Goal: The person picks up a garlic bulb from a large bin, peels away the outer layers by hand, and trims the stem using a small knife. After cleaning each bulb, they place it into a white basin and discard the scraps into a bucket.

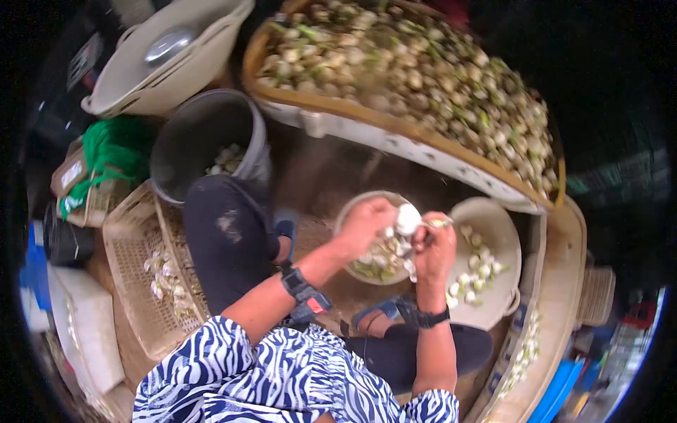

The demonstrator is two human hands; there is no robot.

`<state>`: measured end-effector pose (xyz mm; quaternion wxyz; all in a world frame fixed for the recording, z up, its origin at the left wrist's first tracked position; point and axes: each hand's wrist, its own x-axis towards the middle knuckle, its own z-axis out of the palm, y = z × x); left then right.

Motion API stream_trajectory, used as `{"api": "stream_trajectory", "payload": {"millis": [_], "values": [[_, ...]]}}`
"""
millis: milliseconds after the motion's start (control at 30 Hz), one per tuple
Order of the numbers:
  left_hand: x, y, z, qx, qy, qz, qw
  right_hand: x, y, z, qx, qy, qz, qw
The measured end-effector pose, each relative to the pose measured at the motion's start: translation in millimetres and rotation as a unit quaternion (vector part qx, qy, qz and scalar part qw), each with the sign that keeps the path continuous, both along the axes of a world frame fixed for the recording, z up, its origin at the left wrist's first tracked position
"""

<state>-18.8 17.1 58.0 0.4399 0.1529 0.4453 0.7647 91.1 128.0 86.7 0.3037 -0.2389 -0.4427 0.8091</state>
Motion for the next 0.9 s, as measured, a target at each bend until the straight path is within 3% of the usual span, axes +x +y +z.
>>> {"api": "stream_trajectory", "payload": {"millis": [67, 100, 167, 200, 233, 267, 300, 333, 400, 433, 467, 500, 533, 567, 633, 733, 767, 833, 900], "values": [[-0.7, 1.2, -5.2, 0.03, -0.041, 0.016, 0.999, -9.2, 0.4, 5.6, -0.032, 0.003, -0.039, 0.999], [-4.4, -1.0, -12.5, -0.015, -0.065, 0.011, 0.998, -15.8, 2.3, 13.3, -0.047, 0.052, -0.046, 0.996], [-5.0, 1.4, -29.8, -0.052, -0.085, -0.016, 0.995, -39.3, -4.6, 42.8, 0.025, 0.04, -0.041, 0.998], [-2.7, 8.1, -57.3, -0.086, 0.055, 0.011, 0.995, -57.8, -13.0, 59.7, 0.041, 0.025, -0.023, 0.999], [3.5, 13.6, -80.6, -0.116, 0.194, 0.036, 0.974, -78.7, -29.7, 76.9, 0.104, -0.002, 0.065, 0.993], [10.8, 16.5, -91.9, -0.087, 0.268, 0.05, 0.958, -102.9, -51.1, 95.9, 0.188, -0.12, 0.124, 0.967], [18.0, 18.8, -102.4, -0.073, 0.275, 0.033, 0.958, -121.3, -77.5, 125.3, 0.185, -0.13, 0.214, 0.95], [24.7, 19.6, -113.6, -0.065, 0.279, 0.003, 0.958, -137.0, -76.8, 112.3, 0.214, -0.043, 0.322, 0.921], [24.4, 16.3, -131.7, -0.056, 0.286, -0.047, 0.956, -164.7, -75.5, 104.4, 0.356, -0.044, 0.282, 0.89], [16.1, 14.6, -137.2, -0.055, 0.287, -0.066, 0.954, -177.4, -57.0, 99.9, 0.479, -0.066, 0.241, 0.841], [-1.8, -2.7, -85.5, -0.18, 0.286, -0.197, 0.92, -184.8, -31.9, 93.9, 0.435, -0.119, 0.247, 0.857], [-3.4, -5.8, -73.1, -0.198, 0.298, -0.174, 0.918, -195.5, -3.9, 94.3, 0.526, -0.124, 0.179, 0.822], [-4.0, -6.7, -69.9, -0.216, 0.31, -0.15, 0.913, -205.9, 24.8, 97.1, 0.501, -0.17, 0.173, 0.831], [-3.5, -5.1, -70.2, -0.215, 0.31, -0.151, 0.914, -214.8, 52.2, 105.4, 0.533, -0.286, 0.163, 0.78], [-1.1, -0.8, -73.3, -0.219, 0.322, -0.113, 0.914, -241.4, 128.6, 85.9, 0.677, -0.358, 0.184, 0.616], [-4.5, 4.2, -78.6, -0.193, 0.306, -0.121, 0.924, -277.5, 195.1, 45.5, 0.771, -0.376, 0.262, 0.442], [-7.1, 6.0, -78.4, -0.202, 0.283, -0.13, 0.928, -289.2, 210.3, 23.3, 0.77, -0.377, 0.263, 0.441], [-13.7, 8.4, -73.1, -0.202, 0.269, -0.113, 0.935, -310.5, 217.0, -3.8, 0.766, -0.401, 0.36, 0.353], [-21.5, 9.5, -71.7, -0.206, 0.254, -0.093, 0.941, -320.2, 205.2, -9.9, 0.731, -0.453, 0.363, 0.358]]}}
